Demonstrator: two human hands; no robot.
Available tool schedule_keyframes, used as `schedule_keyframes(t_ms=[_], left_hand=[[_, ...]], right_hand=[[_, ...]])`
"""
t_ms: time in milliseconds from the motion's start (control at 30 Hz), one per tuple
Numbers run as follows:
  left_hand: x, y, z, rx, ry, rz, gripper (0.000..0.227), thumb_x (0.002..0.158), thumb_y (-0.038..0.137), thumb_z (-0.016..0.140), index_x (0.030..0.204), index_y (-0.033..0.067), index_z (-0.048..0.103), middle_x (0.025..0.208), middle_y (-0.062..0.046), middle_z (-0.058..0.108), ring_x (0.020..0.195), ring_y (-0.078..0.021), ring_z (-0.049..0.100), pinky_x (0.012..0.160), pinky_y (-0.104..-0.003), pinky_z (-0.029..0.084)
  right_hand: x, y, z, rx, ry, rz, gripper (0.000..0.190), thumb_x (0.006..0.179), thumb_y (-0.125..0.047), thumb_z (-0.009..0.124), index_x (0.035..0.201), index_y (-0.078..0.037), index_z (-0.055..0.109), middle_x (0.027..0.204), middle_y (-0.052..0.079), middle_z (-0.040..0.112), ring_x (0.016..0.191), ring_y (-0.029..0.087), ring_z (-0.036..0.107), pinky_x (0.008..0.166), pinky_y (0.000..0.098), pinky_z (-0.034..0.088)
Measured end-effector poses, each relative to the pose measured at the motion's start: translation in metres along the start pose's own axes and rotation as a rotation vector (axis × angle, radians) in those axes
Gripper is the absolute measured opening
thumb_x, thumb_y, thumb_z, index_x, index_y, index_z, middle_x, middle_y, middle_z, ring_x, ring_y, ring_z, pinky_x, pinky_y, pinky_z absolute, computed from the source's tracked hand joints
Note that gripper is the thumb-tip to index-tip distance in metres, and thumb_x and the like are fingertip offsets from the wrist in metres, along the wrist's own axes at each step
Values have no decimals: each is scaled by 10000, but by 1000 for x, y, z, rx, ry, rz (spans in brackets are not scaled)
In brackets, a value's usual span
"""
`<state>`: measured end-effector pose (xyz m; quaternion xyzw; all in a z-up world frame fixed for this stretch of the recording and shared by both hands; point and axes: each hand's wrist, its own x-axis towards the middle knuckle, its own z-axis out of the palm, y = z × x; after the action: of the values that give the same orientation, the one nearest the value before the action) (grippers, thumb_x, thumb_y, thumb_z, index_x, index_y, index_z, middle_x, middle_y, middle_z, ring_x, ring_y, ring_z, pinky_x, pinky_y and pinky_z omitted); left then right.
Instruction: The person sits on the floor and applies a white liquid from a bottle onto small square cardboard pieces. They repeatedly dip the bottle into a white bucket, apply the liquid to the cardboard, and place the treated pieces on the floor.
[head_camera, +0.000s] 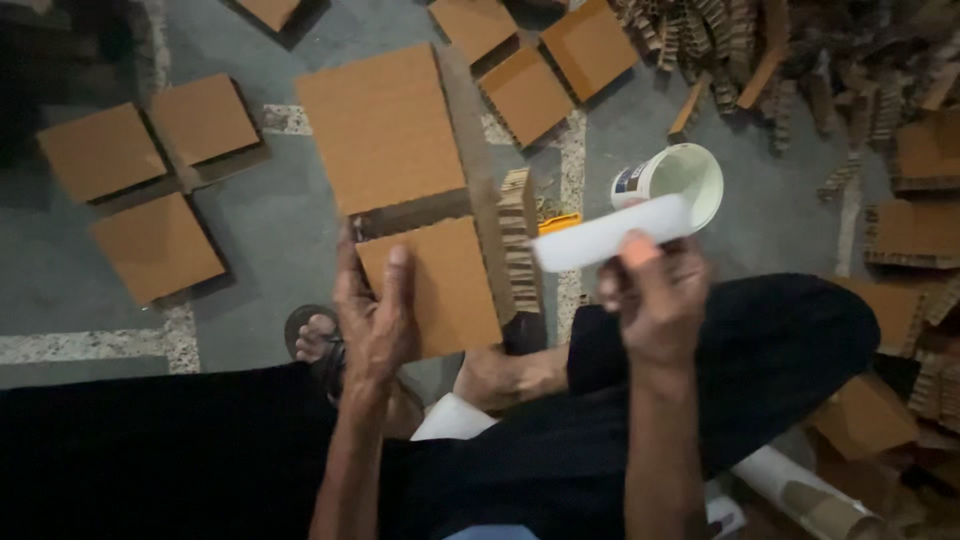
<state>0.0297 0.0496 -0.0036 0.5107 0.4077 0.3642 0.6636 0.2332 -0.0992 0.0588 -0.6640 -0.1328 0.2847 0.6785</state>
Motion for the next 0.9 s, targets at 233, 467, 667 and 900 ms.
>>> schedule_keyframes(t_ms=[233, 467, 667, 900], left_hand=[[-8, 7, -9, 29, -52, 63, 661, 1085, 218, 574, 1623, -13, 269, 1395, -181, 625, 1231, -221, 634, 1045, -326, 531], [0, 7, -27, -111, 91, 21, 662, 1082, 253, 568, 1619, -4, 278, 1393, -162, 603, 1197, -200, 624, 998, -326, 549], [-1, -6, -27, -77, 61, -12, 669, 1091, 275, 552, 1635, 6, 271, 1439, -157, 589, 1258, -190, 606, 1058, -308, 519], [-4, -12, -21, -224, 26, 1, 657, 1094, 237, 562, 1636, 11, 269, 1461, -174, 568, 1266, -203, 598, 1062, -332, 525]], right_hand=[[-6, -26, 73, -597, -140, -363, 329, 895, -199, 785, 1109, 33, 692, 881, 88, 733, 731, 152, 712, 659, 282, 577], [-33, -34, 62, -870, -332, -237, 284, 801, -218, 788, 971, 7, 760, 793, 104, 784, 672, 178, 775, 592, 310, 595], [-35, -28, 51, -785, -247, -257, 261, 838, -215, 784, 966, 11, 753, 808, 109, 781, 664, 168, 760, 592, 295, 584], [16, -15, 78, -1131, -154, -1311, 256, 945, -51, 866, 1144, -94, 710, 1141, 166, 693, 870, 260, 739, 575, 303, 533]])
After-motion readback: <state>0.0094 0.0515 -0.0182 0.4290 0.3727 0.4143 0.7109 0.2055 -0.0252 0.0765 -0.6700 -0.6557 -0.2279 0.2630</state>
